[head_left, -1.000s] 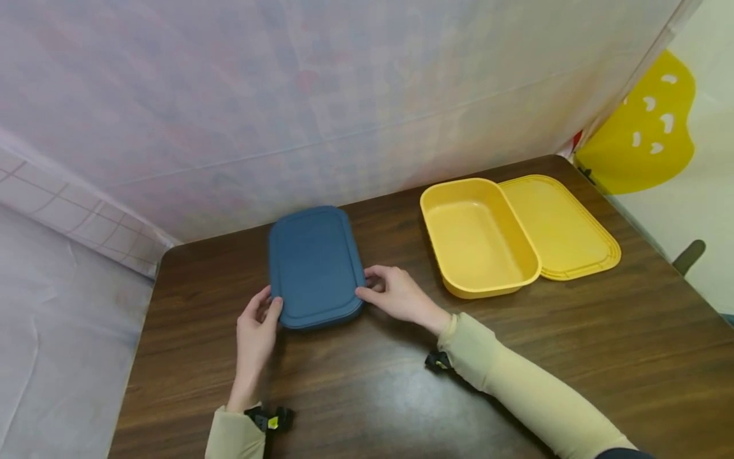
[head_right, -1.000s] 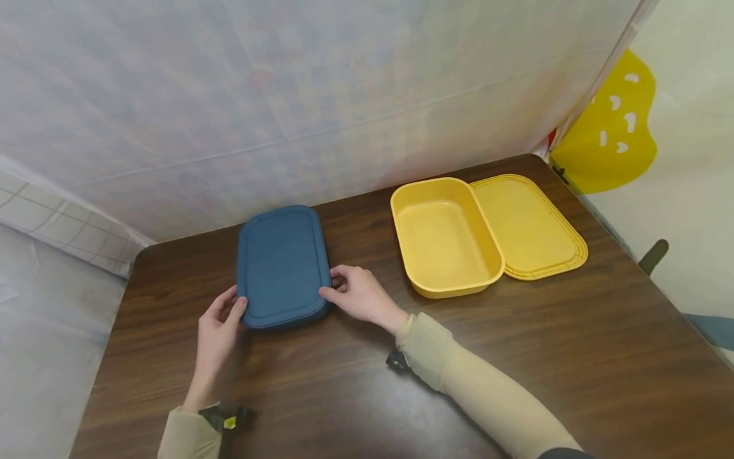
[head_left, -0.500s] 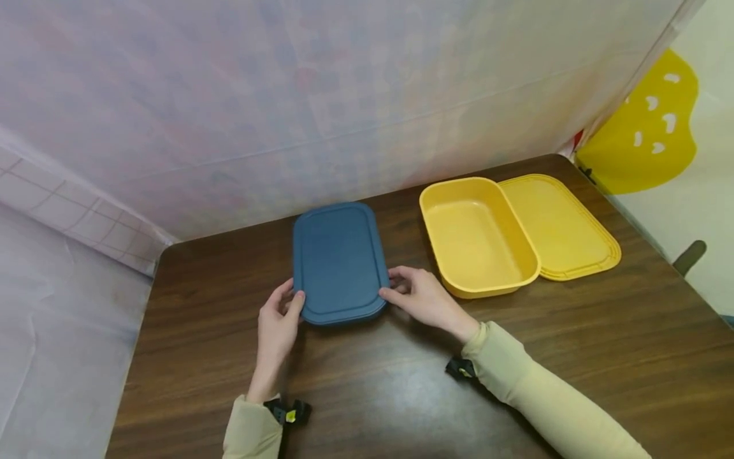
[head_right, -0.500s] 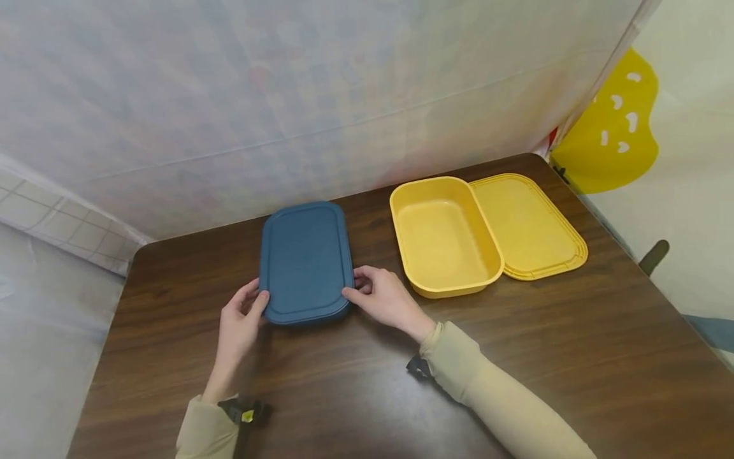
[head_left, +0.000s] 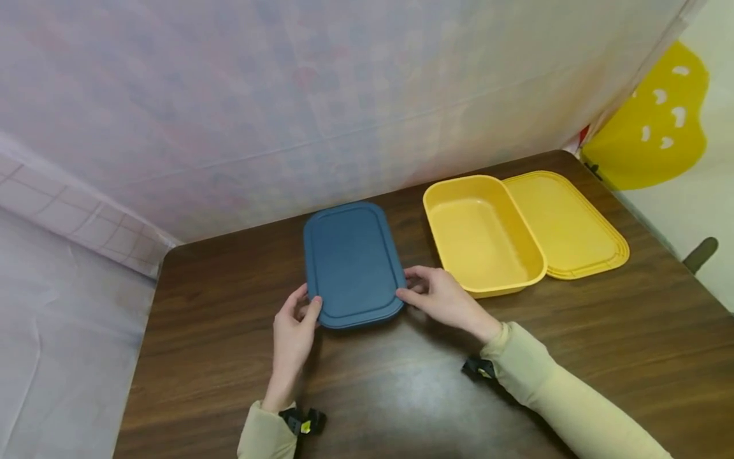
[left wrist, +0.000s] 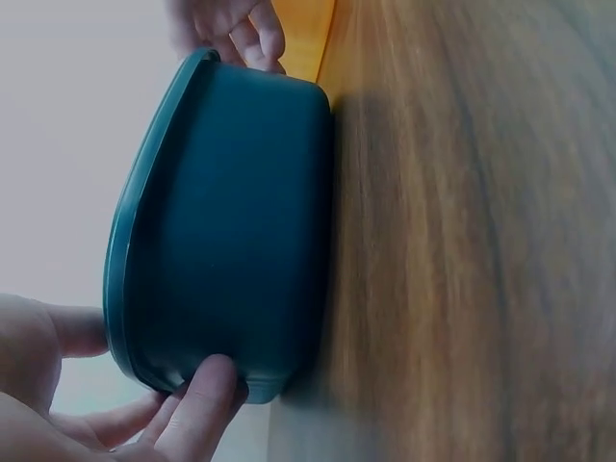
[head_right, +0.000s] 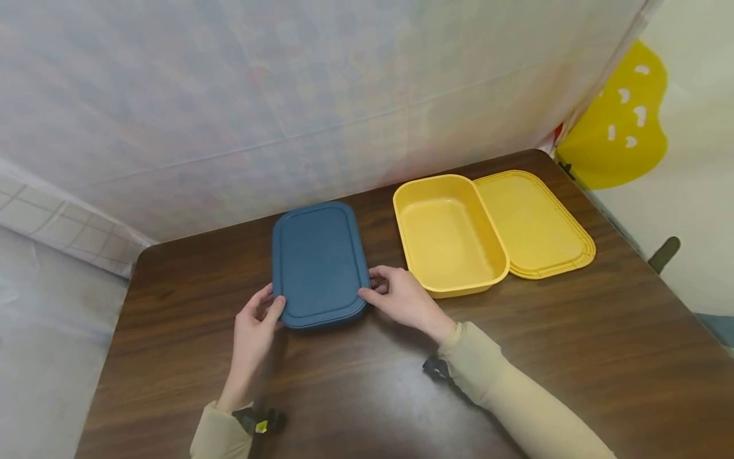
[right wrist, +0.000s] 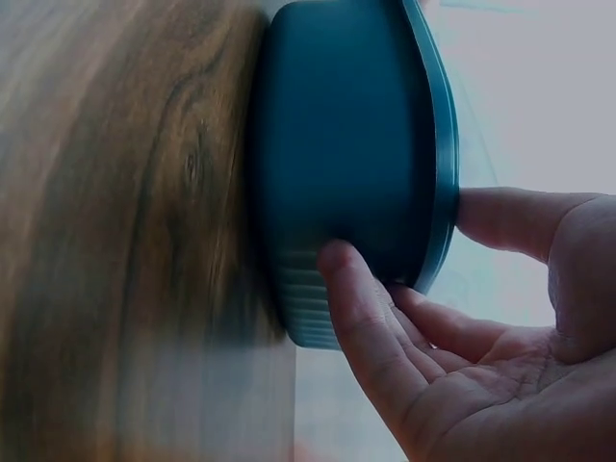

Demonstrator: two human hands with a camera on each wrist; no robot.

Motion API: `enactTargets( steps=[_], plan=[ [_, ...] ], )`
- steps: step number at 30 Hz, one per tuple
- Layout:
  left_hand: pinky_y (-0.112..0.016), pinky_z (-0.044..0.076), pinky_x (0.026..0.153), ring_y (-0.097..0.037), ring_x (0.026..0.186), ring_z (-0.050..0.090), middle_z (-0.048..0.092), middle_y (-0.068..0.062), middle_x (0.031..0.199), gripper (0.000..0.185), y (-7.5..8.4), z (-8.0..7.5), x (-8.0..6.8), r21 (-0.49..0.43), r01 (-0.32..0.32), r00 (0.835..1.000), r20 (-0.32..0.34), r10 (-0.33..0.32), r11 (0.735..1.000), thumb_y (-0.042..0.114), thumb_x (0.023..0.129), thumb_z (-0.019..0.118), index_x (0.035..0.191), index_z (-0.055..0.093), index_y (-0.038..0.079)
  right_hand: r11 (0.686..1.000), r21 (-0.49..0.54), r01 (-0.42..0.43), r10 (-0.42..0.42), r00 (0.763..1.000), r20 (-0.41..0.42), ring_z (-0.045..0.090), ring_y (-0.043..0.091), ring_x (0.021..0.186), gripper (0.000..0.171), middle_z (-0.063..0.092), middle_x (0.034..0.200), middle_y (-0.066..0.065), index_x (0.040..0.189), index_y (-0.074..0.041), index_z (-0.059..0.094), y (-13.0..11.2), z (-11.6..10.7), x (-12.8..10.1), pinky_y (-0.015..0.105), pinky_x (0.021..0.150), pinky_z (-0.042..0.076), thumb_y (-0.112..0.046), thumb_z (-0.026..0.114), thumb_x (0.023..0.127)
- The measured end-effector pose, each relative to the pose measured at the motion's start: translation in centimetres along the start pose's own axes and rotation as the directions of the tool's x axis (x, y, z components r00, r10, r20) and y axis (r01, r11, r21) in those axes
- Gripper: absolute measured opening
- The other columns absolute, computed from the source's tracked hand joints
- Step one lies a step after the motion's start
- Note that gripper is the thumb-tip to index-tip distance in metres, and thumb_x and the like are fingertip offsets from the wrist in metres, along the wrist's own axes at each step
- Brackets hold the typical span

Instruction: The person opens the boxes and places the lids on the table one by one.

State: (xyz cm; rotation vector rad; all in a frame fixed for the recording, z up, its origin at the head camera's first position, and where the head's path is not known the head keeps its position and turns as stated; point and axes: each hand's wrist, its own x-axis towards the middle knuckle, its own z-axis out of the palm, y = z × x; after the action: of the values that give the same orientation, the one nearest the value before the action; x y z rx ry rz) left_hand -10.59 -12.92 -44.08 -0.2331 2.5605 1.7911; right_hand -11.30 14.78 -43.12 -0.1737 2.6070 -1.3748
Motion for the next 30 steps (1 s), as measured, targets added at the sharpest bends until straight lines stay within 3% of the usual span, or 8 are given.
enactTargets(
  steps=[4, 7, 11, 15, 24, 30],
  plan=[
    [-0.011, 0.052, 0.074, -0.032, 0.113, 0.074, 0.067, -0.025, 0.140, 0.048, 0.21, 0.26, -0.19, 0.006, -0.018, 1.000, 0.019, 0.018, 1.000, 0.016, 0.104, 0.065, 0.148, 0.057, -0.001, 1.000, -0.015, -0.005, 0.005, 1.000, -0.002, 0.076, 0.025, 0.101, 0.050, 0.078, 0.116, 0.021, 0.136, 0.008, 0.062, 0.11, -0.42, -0.20, 0.034, 0.083, 0.062, -0.026, 0.070, 0.100],
    [-0.011, 0.052, 0.077, -0.037, 0.120, 0.072, 0.067, -0.026, 0.141, 0.048, 0.26, 0.44, -0.27, 0.001, -0.029, 0.999, 0.026, 0.029, 1.000, 0.016, 0.104, 0.065, 0.148, 0.056, -0.001, 1.000, -0.029, -0.004, 0.004, 1.000, -0.001, 0.076, 0.025, 0.099, 0.050, 0.079, 0.113, 0.020, 0.136, 0.009, 0.062, 0.00, -0.63, -0.27, 0.034, 0.082, 0.061, -0.025, 0.070, 0.100],
    [-0.015, 0.056, 0.082, -0.039, 0.124, 0.070, 0.066, -0.025, 0.143, 0.049, 0.12, 0.50, -0.43, -0.003, -0.020, 0.999, 0.026, 0.020, 1.000, 0.016, 0.104, 0.066, 0.149, 0.056, 0.000, 0.999, -0.040, -0.003, 0.003, 1.000, 0.003, 0.076, 0.025, 0.098, 0.050, 0.079, 0.110, 0.020, 0.135, 0.009, 0.062, -0.17, -0.70, -0.27, 0.034, 0.082, 0.061, -0.025, 0.070, 0.100],
    [-0.027, 0.061, 0.089, -0.038, 0.127, 0.069, 0.065, -0.023, 0.145, 0.050, 0.06, 0.51, -0.51, 0.005, -0.016, 0.999, 0.032, 0.016, 1.000, 0.017, 0.104, 0.066, 0.150, 0.055, 0.003, 0.999, -0.052, 0.003, -0.003, 1.000, 0.001, 0.077, 0.025, 0.098, 0.050, 0.080, 0.110, 0.020, 0.135, 0.010, 0.062, -0.22, -0.70, -0.21, 0.036, 0.084, 0.062, -0.025, 0.070, 0.100],
    [-0.038, 0.061, 0.095, -0.037, 0.125, 0.070, 0.067, -0.021, 0.144, 0.049, 0.25, 0.69, -0.52, 0.051, -0.037, 0.999, -0.003, 0.037, 0.998, 0.017, 0.103, 0.067, 0.149, 0.057, 0.003, 0.997, -0.079, 0.005, -0.005, 1.000, 0.001, 0.076, 0.027, 0.099, 0.052, 0.079, 0.110, 0.020, 0.137, 0.010, 0.061, -0.35, -0.85, -0.34, 0.043, 0.089, 0.062, -0.025, 0.069, 0.100],
    [-0.022, 0.058, 0.089, -0.036, 0.123, 0.072, 0.067, -0.022, 0.142, 0.049, 0.18, 0.82, -0.68, 0.051, -0.051, 0.999, -0.012, 0.051, 0.997, 0.016, 0.103, 0.067, 0.150, 0.057, 0.003, 0.997, -0.083, 0.004, -0.005, 1.000, -0.007, 0.077, 0.027, 0.100, 0.052, 0.079, 0.111, 0.020, 0.137, 0.010, 0.061, -0.52, -0.95, -0.47, 0.044, 0.090, 0.062, -0.025, 0.069, 0.100]
  ],
)
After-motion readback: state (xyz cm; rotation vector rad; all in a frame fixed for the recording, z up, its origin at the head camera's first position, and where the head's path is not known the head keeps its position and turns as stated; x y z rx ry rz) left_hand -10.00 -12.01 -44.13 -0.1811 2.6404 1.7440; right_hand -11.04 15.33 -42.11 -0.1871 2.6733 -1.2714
